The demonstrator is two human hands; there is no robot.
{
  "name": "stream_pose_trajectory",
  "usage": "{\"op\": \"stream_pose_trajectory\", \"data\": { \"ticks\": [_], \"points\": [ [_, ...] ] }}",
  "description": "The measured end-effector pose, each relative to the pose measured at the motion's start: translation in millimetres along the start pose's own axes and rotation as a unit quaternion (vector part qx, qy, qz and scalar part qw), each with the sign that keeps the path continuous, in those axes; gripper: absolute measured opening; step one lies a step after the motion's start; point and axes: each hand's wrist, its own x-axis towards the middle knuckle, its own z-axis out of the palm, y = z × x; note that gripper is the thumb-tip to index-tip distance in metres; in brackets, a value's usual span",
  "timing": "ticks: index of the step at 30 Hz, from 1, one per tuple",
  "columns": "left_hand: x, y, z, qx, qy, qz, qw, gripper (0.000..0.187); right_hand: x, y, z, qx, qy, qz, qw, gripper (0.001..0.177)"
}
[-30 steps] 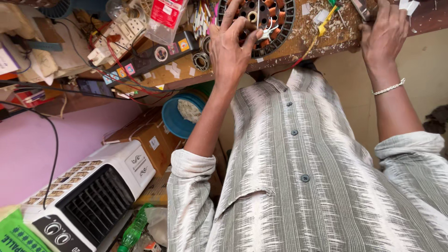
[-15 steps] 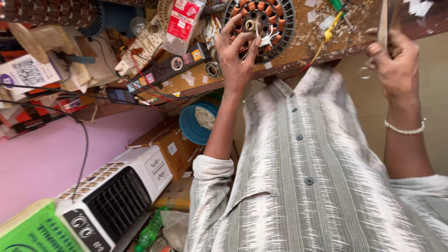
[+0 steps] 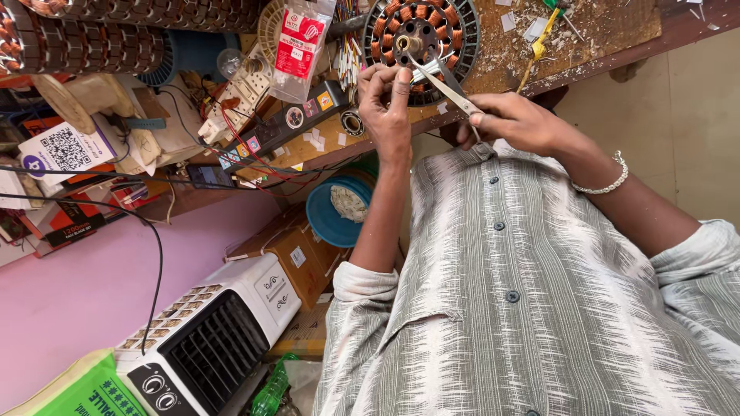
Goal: The person works on a circular electrical component, likely a stator, by stripping wire ends, inserting them into slots, and securing them with white tape. They use scissors to cut tape and a red wire to connect or test the component.
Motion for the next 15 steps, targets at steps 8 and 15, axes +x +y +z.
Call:
{"op": "stream_pose_trajectory", "data": {
  "ticks": [8,15],
  "points": [
    [1,12,8,0.093,-0.001,0.03,0.995,0.025,-3,2,5,0.12,-0.026,0.045,0.991,0.023],
    [-1,1,-7,0.006,-0.068,0.015,0.998,0.018,-6,-6,7,0.133,0.006,0.08,0.988,0.024]
  ]
}}
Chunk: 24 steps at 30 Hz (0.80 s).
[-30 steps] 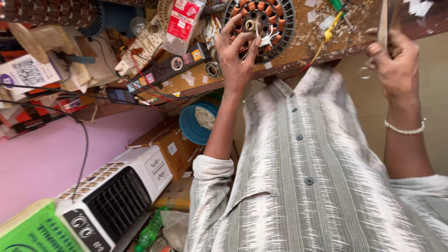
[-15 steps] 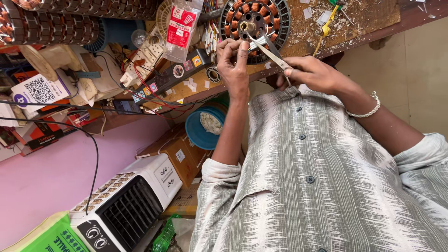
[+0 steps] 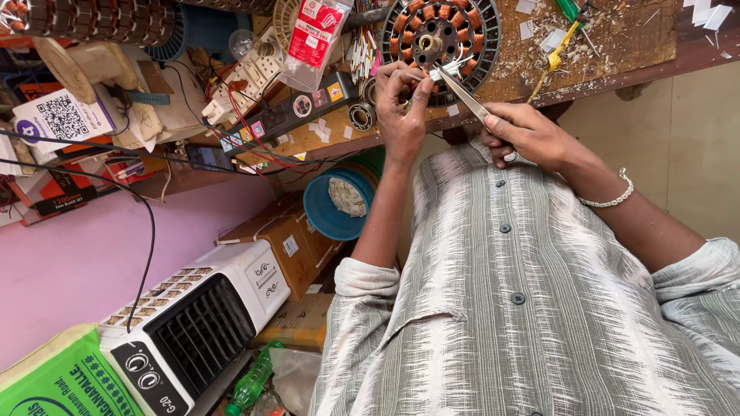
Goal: The person works on a circular electrical component, likely a stator, by stripping wire ends, inserting them into slots, and securing them with white tape. They use scissors to cut tape and a red wire to connect or test the component.
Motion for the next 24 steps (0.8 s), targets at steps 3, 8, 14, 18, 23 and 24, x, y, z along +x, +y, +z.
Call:
{"op": "stream_pose_trajectory", "data": {
  "ticks": [3,8,14,18,23,24],
  "points": [
    [-1,-12,-5,0.112,-0.01,0.063,0.992,0.015,5,5,-6,-0.029,-0.011,-0.041,0.999,0.032],
    [-2,-23,-6,-0.024,0.081,0.011,0.996,0.02,-12,12,-37,-0.108,0.26,-0.158,0.946,0.03],
    [7,-10,-13,-0.012,0.07,-0.158,0.985,0.101,4,17,-141,-0.528,0.461,-0.275,0.658,0.026],
    [15,-9,-1,0.031,0.026,-0.178,0.983,0.123,30,-4,-122,-0.445,0.474,-0.248,0.718,0.029],
    [18,-6,12,-0.085,0.034,-0.155,0.984,0.119,71,-6,-31,-0.224,0.257,-0.235,0.91,0.066],
    [13,-6,15,-0.097,0.04,-0.138,0.985,0.115,76,-4,-21,-0.219,0.274,-0.231,0.907,0.074]
  ]
}}
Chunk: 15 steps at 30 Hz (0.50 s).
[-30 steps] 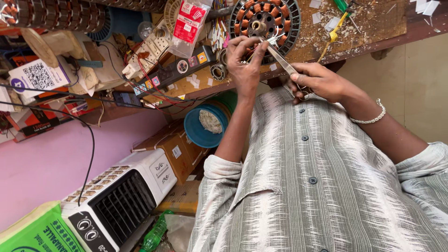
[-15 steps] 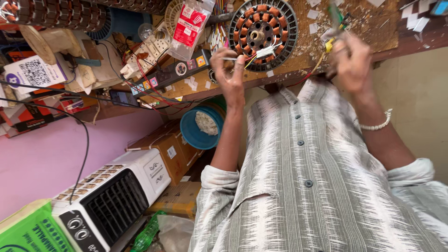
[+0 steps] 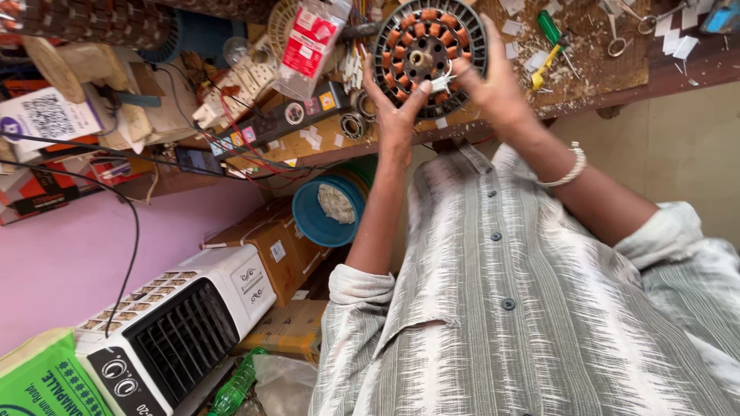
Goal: The person works on a circular electrical component, likely a stator, by stripping wire ends, inserting them into slots, and securing them with white tape. They use scissors to cut tape and a red wire to connect or test the component.
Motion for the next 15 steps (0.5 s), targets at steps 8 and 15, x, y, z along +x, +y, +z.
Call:
{"op": "stream_pose_trajectory", "data": {
  "ticks": [8,15],
  "points": [
    [-13,-5,15,-0.002,0.07,0.043,0.997,0.103,-16,-8,31,0.02,0.068,-0.009,0.997,0.096],
    [-4,17,22,-0.094,0.113,-0.071,0.987,0.104,-12,-11,35,-0.043,0.095,-0.036,0.994,0.099]
  ]
}}
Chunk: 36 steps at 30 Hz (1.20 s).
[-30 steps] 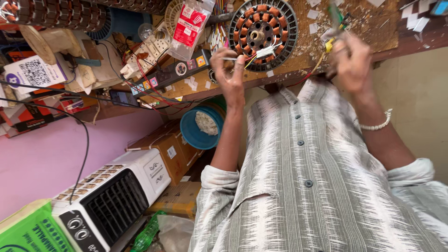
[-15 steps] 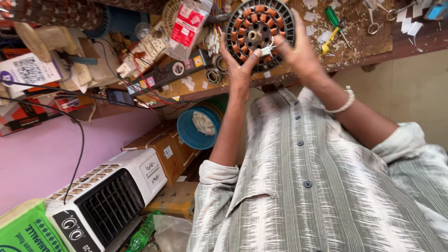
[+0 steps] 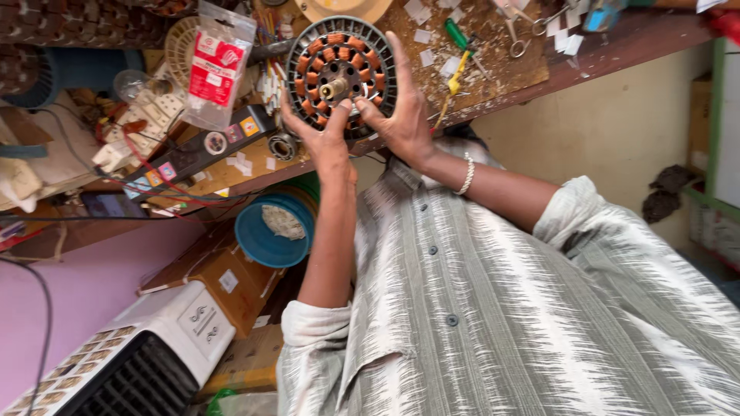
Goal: The person works on a circular electrical component, likely a stator, by stripping wire ends, inserting them into slots, and securing them with white tape. They use scissors to cut tape and a red wire to connect or test the component.
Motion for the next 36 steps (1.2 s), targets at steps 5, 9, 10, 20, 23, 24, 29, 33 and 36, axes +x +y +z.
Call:
{"op": "stream_pose_trajectory", "data": {
  "ticks": [5,9,10,20,23,24,29,33,36],
  "points": [
    [-4,-7,12,-0.008,0.045,0.015,0.999,0.1,-3,0,-1,0.008,-0.001,-0.001,1.0,0.1],
    [4,-20,10,-0.001,0.041,0.056,0.998,0.101,-4,5,3,0.013,0.009,-0.039,0.999,0.095],
    [4,-20,6,-0.017,0.027,0.019,0.999,0.104,-6,5,1,0.036,0.006,-0.022,0.999,0.094],
    [6,-10,-11,0.018,-0.038,-0.025,0.999,0.117,-7,12,3,0.032,-0.008,-0.054,0.998,0.092],
    [3,-11,-9,0.084,-0.018,-0.025,0.996,0.118,-8,15,4,0.019,-0.011,-0.049,0.999,0.093],
    [1,-11,-9,0.109,-0.008,-0.019,0.994,0.118,-7,16,5,0.013,-0.013,-0.051,0.999,0.094],
    [-14,-14,10,0.094,0.072,0.082,0.99,0.1,-5,12,3,0.018,-0.037,-0.059,0.997,0.1],
    [-15,-18,28,0.189,0.13,0.155,0.961,0.083,-1,13,0,0.005,-0.024,-0.059,0.998,0.092],
    [-21,-13,26,0.169,0.119,0.117,0.971,0.079,2,7,0,0.01,-0.037,-0.051,0.998,0.082]
  ]
}}
